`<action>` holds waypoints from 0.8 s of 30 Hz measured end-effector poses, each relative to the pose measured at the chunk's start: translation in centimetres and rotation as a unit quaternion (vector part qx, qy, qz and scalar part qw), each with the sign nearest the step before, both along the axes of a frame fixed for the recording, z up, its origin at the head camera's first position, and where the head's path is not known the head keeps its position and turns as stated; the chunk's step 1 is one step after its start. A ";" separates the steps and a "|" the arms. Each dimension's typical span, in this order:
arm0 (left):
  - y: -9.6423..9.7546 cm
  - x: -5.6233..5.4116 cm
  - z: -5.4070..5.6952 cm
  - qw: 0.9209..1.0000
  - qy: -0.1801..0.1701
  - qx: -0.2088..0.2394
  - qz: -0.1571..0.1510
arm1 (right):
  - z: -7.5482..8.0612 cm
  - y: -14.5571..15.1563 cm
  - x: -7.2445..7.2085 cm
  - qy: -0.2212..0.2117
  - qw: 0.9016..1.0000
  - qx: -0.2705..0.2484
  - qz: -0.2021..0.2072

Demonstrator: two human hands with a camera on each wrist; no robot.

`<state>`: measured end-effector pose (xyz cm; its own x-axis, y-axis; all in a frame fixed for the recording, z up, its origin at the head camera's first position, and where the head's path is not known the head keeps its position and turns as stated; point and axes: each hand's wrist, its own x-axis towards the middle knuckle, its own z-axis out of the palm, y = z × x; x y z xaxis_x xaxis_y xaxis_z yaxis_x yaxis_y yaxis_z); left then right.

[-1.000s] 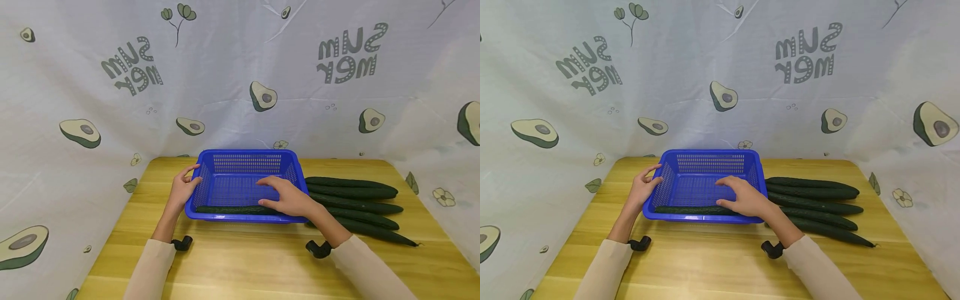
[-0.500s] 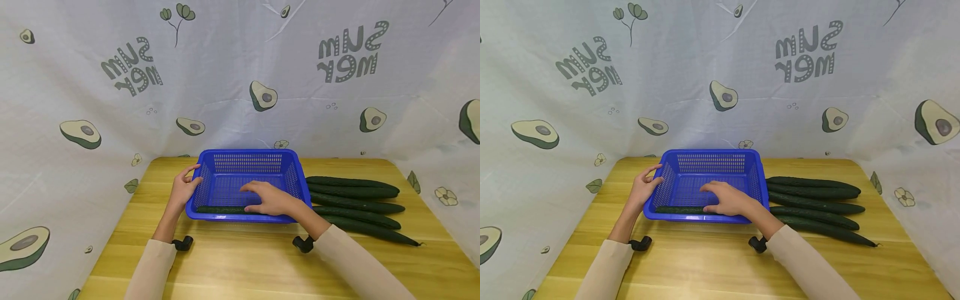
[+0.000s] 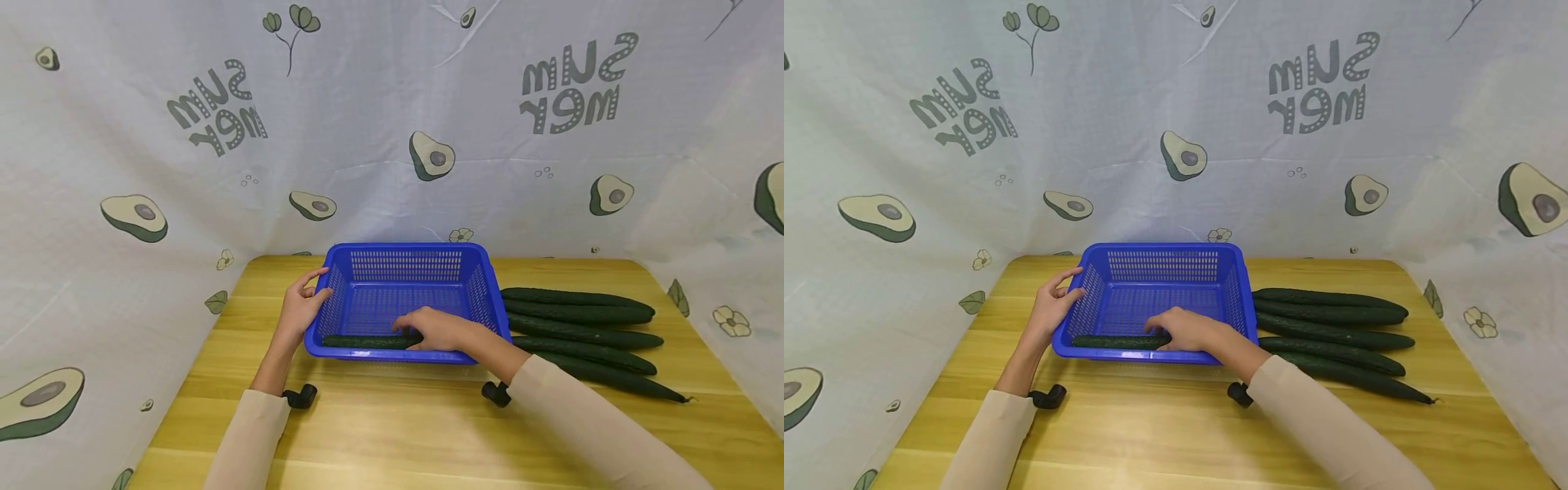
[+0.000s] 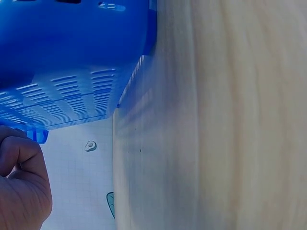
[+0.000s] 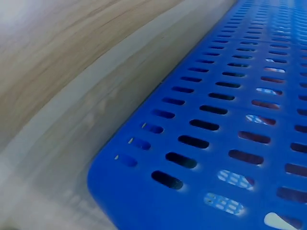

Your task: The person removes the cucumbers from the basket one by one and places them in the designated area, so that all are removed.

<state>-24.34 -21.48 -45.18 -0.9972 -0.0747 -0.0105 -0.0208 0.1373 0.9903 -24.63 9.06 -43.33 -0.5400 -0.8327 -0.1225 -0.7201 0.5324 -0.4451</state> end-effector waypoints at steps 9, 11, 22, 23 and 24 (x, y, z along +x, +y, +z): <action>0.2 0.0 -0.1 1.000 0.005 0.000 0.005 | -0.1 -0.4 0.1 0.009 0.999 0.028 0.014; 0.1 0.1 -0.2 1.000 0.006 0.003 0.005 | -0.1 -0.3 0.1 0.006 1.000 0.024 0.014; 0.1 0.0 -0.1 1.000 0.007 -0.004 0.007 | 0.3 0.5 0.2 -0.062 0.996 -0.031 -0.056; 0.1 0.0 -0.1 1.000 0.006 -0.004 0.007 | 0.4 0.6 0.2 -0.064 0.996 -0.035 -0.057; 0.1 -0.1 -0.1 1.000 0.005 -0.004 0.007 | 0.4 0.7 0.2 -0.066 0.995 -0.037 -0.059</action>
<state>-24.40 -21.38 -45.29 -0.9961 -0.0882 -0.0009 -0.0137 0.1454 0.9893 -24.42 9.74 -42.88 -0.6171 -0.7743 -0.1404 -0.5874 0.5719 -0.5726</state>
